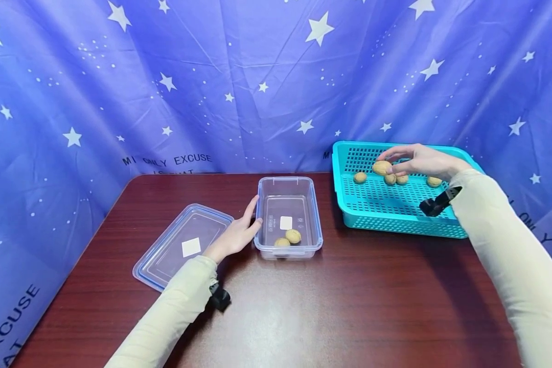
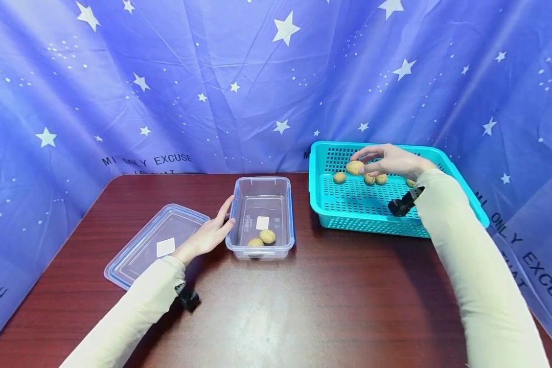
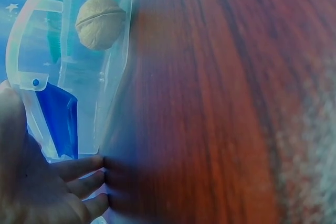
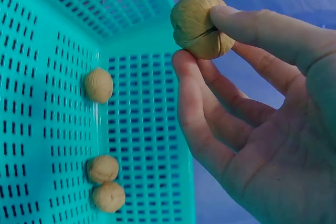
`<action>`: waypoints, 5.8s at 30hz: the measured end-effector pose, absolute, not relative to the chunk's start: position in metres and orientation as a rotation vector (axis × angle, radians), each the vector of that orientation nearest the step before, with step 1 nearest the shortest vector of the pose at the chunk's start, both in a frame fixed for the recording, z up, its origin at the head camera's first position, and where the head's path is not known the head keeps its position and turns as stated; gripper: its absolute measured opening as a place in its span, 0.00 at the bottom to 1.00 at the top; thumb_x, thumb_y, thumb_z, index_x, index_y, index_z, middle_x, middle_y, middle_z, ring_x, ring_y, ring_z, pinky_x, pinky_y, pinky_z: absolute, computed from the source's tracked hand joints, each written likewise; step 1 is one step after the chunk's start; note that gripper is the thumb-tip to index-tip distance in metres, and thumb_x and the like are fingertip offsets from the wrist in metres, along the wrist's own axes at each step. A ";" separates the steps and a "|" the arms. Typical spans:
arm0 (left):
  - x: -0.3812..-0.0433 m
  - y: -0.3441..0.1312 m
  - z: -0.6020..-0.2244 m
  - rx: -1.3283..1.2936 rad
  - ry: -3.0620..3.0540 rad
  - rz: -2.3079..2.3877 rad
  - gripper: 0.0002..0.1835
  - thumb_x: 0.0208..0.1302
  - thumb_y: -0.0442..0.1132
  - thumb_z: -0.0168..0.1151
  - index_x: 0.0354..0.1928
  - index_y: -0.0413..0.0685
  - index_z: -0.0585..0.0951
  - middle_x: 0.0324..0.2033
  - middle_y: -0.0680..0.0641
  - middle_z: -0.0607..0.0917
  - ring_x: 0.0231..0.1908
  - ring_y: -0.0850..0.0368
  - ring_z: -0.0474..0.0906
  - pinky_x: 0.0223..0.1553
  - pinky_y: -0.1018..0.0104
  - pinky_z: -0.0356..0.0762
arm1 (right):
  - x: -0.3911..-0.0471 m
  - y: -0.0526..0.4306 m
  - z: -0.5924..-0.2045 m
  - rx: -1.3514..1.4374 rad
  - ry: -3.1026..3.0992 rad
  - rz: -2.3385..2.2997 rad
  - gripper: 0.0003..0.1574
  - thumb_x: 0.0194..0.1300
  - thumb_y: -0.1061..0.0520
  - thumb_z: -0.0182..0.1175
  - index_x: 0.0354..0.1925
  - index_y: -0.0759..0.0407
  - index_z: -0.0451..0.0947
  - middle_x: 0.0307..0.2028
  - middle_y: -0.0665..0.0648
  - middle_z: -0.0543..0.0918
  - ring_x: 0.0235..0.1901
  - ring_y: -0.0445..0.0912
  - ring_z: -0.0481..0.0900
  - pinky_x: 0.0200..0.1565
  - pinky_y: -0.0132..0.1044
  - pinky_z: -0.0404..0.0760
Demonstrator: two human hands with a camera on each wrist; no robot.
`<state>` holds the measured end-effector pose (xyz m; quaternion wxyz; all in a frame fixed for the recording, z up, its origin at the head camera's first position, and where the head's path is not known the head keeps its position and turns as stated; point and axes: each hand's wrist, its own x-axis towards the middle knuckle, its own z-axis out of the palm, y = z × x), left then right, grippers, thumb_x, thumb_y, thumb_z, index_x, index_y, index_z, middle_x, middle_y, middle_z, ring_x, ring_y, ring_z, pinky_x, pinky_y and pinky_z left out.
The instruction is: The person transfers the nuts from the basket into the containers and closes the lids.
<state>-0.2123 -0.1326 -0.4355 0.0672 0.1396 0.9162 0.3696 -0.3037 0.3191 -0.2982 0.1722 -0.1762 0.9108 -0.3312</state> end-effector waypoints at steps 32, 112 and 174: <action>-0.218 -0.133 -0.436 0.511 2.747 1.115 0.37 0.75 0.47 0.44 0.77 0.55 0.38 0.64 0.31 0.68 0.61 0.39 0.68 0.61 0.44 0.63 | -0.271 0.242 -0.292 -0.714 2.402 -1.096 0.24 0.65 0.60 0.63 0.59 0.58 0.74 0.56 0.58 0.75 0.54 0.55 0.75 0.48 0.43 0.78; -0.215 -0.132 -0.433 0.553 2.742 1.132 0.37 0.75 0.43 0.43 0.77 0.49 0.38 0.66 0.30 0.64 0.65 0.37 0.62 0.64 0.44 0.58 | -0.234 0.155 -0.366 -1.138 2.240 -1.107 0.17 0.64 0.65 0.60 0.52 0.62 0.79 0.50 0.63 0.79 0.48 0.52 0.78 0.47 0.47 0.78; -0.217 -0.132 -0.435 0.516 2.687 1.158 0.37 0.75 0.45 0.43 0.77 0.53 0.37 0.69 0.32 0.58 0.67 0.38 0.58 0.65 0.45 0.55 | -0.236 0.242 -0.324 -0.735 2.464 -1.188 0.18 0.71 0.56 0.56 0.57 0.59 0.76 0.58 0.58 0.74 0.50 0.53 0.77 0.49 0.45 0.77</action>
